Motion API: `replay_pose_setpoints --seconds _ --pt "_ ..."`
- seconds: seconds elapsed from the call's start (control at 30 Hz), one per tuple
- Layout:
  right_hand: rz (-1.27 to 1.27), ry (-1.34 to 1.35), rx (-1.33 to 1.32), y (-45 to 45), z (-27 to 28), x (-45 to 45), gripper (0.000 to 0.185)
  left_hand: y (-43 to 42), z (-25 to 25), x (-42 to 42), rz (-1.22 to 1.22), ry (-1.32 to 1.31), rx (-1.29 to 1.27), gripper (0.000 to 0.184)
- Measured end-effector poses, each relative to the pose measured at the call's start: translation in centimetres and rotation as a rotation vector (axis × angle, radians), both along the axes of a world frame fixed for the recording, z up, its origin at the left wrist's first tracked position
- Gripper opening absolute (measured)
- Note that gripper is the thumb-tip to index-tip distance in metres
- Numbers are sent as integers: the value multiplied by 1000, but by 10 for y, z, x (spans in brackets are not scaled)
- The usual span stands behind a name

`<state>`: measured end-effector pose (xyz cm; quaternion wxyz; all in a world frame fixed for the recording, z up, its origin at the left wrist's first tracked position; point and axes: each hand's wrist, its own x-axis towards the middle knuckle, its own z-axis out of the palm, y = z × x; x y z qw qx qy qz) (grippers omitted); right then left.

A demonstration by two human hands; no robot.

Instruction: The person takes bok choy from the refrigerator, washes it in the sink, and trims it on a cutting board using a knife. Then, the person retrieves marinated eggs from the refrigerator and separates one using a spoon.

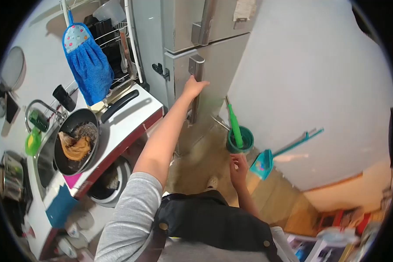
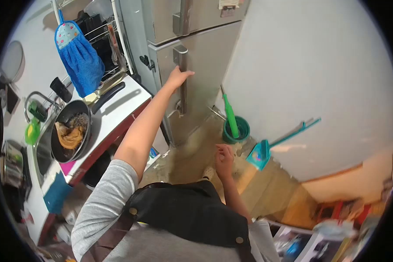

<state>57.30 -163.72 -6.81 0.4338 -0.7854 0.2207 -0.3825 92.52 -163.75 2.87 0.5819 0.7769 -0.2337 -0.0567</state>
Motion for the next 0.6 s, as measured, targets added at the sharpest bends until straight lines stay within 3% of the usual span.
replay_pose_setpoints --seconds 0.1,0.2,0.33,0.43,0.47,0.5,0.57,0.6 --pt "83 -17 43 -52 37 11 19 -15 1 2 -60 286 -275 40" --pt "219 -26 89 -106 71 30 17 -24 1 -8 107 218 -319 29" --pt "398 -16 203 -152 96 74 17 -39 -2 -41 189 227 -238 29" --pt "491 -153 465 -175 90 121 20 -53 8 -108 -42 229 -253 28" --pt "506 -216 580 -179 85 130 21 -59 -1 -127 -75 172 -220 39" --pt "493 -240 677 -184 79 133 21 -54 15 -150 -218 146 -48 57" --pt "424 -290 845 -205 62 130 22 -44 -4 -184 -532 62 125 86" --pt "362 -319 896 -217 52 123 22 -38 -15 -188 -752 170 210 75"
